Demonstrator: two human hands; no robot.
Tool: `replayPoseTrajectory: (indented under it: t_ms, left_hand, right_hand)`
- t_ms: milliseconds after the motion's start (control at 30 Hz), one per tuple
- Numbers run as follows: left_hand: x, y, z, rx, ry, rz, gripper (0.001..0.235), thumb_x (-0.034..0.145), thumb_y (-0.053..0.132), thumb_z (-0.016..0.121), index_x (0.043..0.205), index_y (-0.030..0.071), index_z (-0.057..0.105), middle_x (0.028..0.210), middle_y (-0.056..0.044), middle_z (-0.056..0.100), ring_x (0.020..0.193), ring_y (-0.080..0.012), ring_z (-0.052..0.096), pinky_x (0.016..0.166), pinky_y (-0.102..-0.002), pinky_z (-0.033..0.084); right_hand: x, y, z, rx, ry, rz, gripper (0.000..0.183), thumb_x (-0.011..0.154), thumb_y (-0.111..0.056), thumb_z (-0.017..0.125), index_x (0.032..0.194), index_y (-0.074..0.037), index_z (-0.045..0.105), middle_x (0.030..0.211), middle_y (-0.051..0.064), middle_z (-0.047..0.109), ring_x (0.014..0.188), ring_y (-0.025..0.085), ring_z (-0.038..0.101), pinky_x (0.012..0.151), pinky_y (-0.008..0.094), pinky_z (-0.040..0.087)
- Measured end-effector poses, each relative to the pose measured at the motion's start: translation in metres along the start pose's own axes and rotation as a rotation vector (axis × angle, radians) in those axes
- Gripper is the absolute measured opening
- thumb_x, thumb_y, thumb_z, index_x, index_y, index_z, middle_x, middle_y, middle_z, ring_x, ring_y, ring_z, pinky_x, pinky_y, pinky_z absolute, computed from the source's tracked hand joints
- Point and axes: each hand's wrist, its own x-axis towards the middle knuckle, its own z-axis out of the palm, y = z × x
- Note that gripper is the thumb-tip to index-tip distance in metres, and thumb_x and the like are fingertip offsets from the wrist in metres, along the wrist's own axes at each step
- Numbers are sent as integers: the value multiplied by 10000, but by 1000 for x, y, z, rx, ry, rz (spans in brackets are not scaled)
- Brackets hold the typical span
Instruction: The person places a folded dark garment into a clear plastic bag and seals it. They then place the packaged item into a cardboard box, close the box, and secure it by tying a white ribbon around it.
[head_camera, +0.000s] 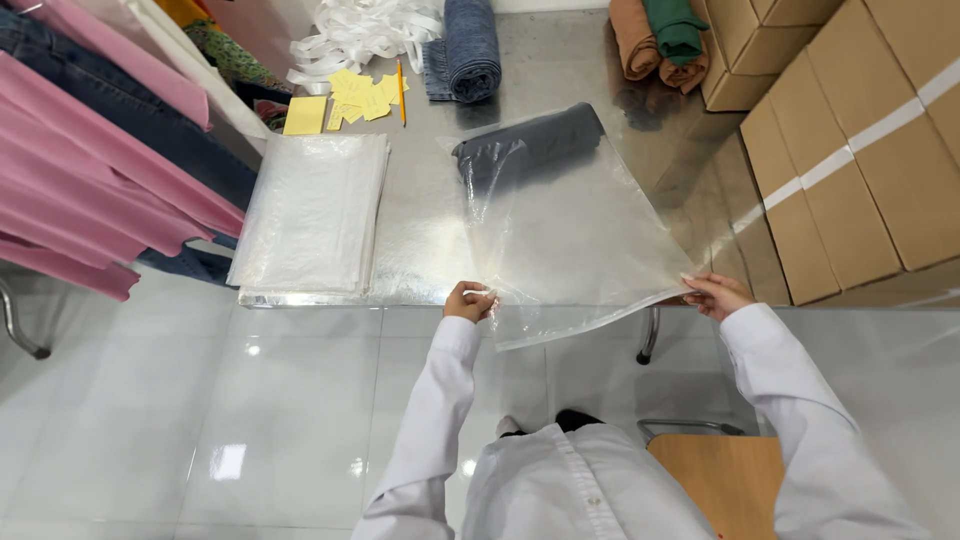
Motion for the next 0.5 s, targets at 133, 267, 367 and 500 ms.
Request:
replayPoseTrajectory:
  t_ms: [133, 267, 367, 500]
  left_hand:
    - [-21, -4, -4, -82, 82, 7, 377, 819, 117, 867, 1102, 81, 620, 836, -94, 732, 729, -177, 698, 679, -271, 654]
    - [-54, 12, -4, -301, 78, -119, 355, 854, 162, 849, 1124, 82, 634, 891, -122, 738, 798, -237, 735, 704, -383, 679]
    - [-66, 7, -8, -265, -33, -207, 308, 870, 192, 820, 1115, 90, 663, 914, -131, 743, 798, -245, 736, 685, -433, 676]
    - [-42, -30, -31, -458, 22, -59, 220, 900, 181, 779, 1071, 70, 698, 898, -119, 711, 792, -226, 725, 699, -418, 675]
  right_hand:
    - [-11, -17, -4, -28, -55, 6, 163, 879, -147, 778, 987, -154, 657, 981, 80, 736, 823, 227, 742, 625, 254, 540]
    - [-25, -31, -3, -39, -132, 24, 109, 895, -154, 750, 964, -141, 667, 960, 92, 755, 818, 235, 750, 620, 269, 544]
    - [-30, -32, -6, -89, -195, 1, 95, 893, -164, 748, 958, -119, 695, 941, 120, 765, 798, 253, 751, 597, 278, 527]
    - [-22, -28, -11, -153, -290, -164, 77, 861, -75, 752, 831, -32, 695, 773, 149, 726, 697, 227, 723, 553, 255, 487]
